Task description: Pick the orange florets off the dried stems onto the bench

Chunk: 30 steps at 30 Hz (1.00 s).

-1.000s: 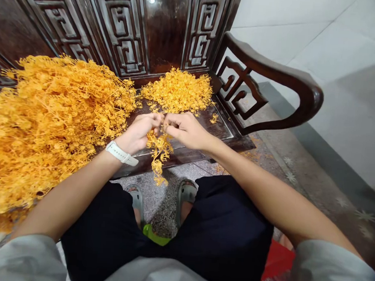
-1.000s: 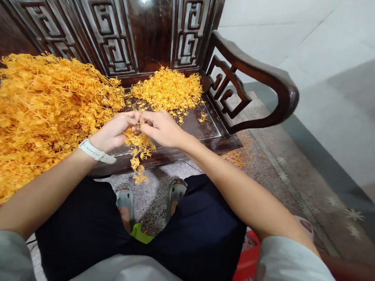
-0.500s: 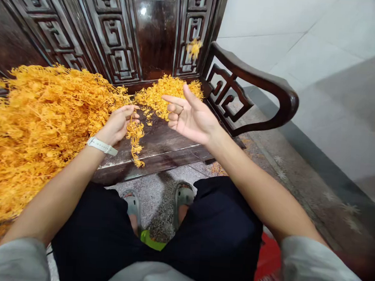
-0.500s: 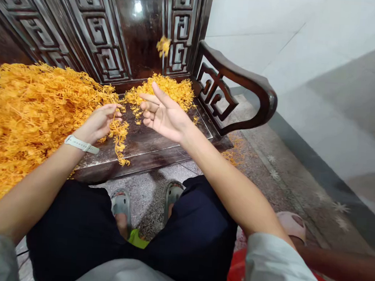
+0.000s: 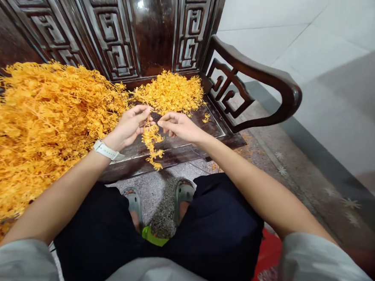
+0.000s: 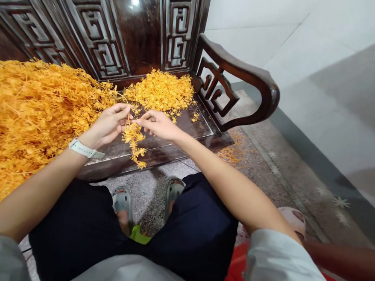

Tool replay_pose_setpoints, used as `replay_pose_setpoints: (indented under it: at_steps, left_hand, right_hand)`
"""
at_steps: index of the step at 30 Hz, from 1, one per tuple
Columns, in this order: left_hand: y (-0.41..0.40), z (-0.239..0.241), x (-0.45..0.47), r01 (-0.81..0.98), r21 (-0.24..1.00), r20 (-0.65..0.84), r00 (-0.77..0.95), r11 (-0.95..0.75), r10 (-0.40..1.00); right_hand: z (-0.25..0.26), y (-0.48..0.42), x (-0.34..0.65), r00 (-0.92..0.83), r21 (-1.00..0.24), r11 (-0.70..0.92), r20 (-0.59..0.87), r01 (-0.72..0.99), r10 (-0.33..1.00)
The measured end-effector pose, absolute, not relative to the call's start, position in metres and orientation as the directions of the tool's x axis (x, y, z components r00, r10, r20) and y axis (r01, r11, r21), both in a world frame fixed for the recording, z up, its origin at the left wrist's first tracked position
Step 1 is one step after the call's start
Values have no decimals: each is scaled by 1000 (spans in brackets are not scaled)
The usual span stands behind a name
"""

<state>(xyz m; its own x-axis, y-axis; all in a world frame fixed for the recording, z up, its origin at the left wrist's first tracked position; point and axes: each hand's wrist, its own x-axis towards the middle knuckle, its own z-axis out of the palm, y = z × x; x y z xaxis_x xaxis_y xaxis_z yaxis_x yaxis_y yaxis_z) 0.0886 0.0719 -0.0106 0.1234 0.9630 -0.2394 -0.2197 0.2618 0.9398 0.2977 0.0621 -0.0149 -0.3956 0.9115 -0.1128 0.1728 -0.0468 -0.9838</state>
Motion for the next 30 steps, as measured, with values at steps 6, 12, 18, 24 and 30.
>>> replay_pose_setpoints:
  at_steps: [6,12,18,24,30]
  left_hand:
    - [61,-7,102,-236,955,-165,84,180,983]
    - [66,-9,101,-275,958,-80,12,80,997]
    - [82,-15,85,-282,948,-178,-96,145,979]
    - [80,-11,103,-220,959,-217,-178,176,960]
    - [116,-17,68,-161,987,-83,-472,7,878]
  right_hand:
    - [-33,65,289,-474,-969,168,64,181,878]
    - [-30,59,283,-635,-911,347,133,224,761]
    - [-2,28,271,-754,-886,426,150,184,639]
    - [5,28,272,-783,-853,489,175,182,597]
    - [21,-12,258,-977,-915,398,139,-65,159]
